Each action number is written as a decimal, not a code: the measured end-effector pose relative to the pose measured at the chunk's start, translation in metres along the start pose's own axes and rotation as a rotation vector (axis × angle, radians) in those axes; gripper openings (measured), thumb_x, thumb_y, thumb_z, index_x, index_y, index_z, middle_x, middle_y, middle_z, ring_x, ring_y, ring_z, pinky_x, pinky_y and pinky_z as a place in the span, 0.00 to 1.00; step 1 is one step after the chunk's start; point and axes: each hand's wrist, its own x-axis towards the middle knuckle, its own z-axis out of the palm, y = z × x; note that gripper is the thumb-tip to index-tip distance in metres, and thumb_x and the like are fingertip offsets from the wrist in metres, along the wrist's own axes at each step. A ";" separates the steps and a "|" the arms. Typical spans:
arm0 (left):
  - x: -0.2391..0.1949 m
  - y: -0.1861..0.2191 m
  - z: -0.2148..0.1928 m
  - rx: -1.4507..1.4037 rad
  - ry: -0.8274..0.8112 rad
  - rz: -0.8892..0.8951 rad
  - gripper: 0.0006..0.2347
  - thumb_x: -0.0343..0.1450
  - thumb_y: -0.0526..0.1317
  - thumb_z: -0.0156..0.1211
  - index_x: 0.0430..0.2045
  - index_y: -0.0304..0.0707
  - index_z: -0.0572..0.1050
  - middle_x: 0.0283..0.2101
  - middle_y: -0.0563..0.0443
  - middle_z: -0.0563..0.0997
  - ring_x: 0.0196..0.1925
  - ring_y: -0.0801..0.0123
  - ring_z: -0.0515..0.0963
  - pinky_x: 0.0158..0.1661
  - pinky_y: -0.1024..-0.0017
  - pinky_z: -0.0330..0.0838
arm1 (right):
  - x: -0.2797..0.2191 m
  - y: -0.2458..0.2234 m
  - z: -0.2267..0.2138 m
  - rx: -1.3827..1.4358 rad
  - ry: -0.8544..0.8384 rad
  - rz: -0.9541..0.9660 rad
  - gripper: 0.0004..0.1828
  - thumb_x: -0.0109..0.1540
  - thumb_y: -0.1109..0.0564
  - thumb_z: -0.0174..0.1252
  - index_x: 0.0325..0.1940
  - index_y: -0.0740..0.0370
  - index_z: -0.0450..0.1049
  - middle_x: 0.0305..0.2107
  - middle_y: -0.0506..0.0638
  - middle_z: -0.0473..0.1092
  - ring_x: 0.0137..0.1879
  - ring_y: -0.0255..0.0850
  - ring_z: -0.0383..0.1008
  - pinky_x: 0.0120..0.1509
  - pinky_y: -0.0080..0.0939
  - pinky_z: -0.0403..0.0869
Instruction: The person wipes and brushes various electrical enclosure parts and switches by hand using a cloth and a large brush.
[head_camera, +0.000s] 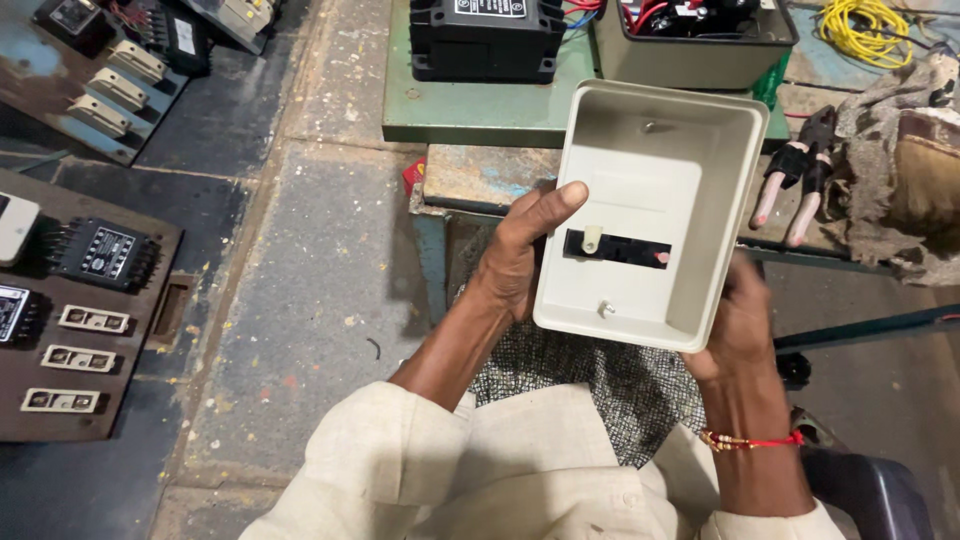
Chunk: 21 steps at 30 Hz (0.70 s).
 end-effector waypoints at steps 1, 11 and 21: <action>0.000 0.001 0.000 0.009 0.004 0.003 0.37 0.66 0.56 0.65 0.54 0.09 0.66 0.41 0.27 0.79 0.36 0.56 0.86 0.34 0.68 0.85 | -0.005 -0.006 0.006 0.008 -0.056 -0.036 0.27 0.69 0.44 0.52 0.56 0.74 0.69 0.39 0.59 0.73 0.41 0.42 0.79 0.42 0.41 0.82; -0.001 0.004 0.011 0.021 -0.083 0.033 0.35 0.68 0.54 0.63 0.61 0.19 0.63 0.47 0.32 0.78 0.46 0.56 0.84 0.45 0.65 0.83 | -0.020 -0.031 0.038 -0.247 -0.209 -0.027 0.46 0.61 0.30 0.51 0.67 0.71 0.62 0.46 0.60 0.71 0.50 0.49 0.78 0.47 0.47 0.81; 0.000 -0.001 0.010 0.043 -0.060 0.027 0.33 0.69 0.53 0.61 0.60 0.19 0.65 0.47 0.32 0.79 0.47 0.59 0.84 0.47 0.65 0.83 | -0.018 -0.027 0.032 -0.264 -0.156 0.036 0.48 0.60 0.28 0.52 0.68 0.71 0.61 0.48 0.62 0.69 0.54 0.48 0.76 0.51 0.47 0.80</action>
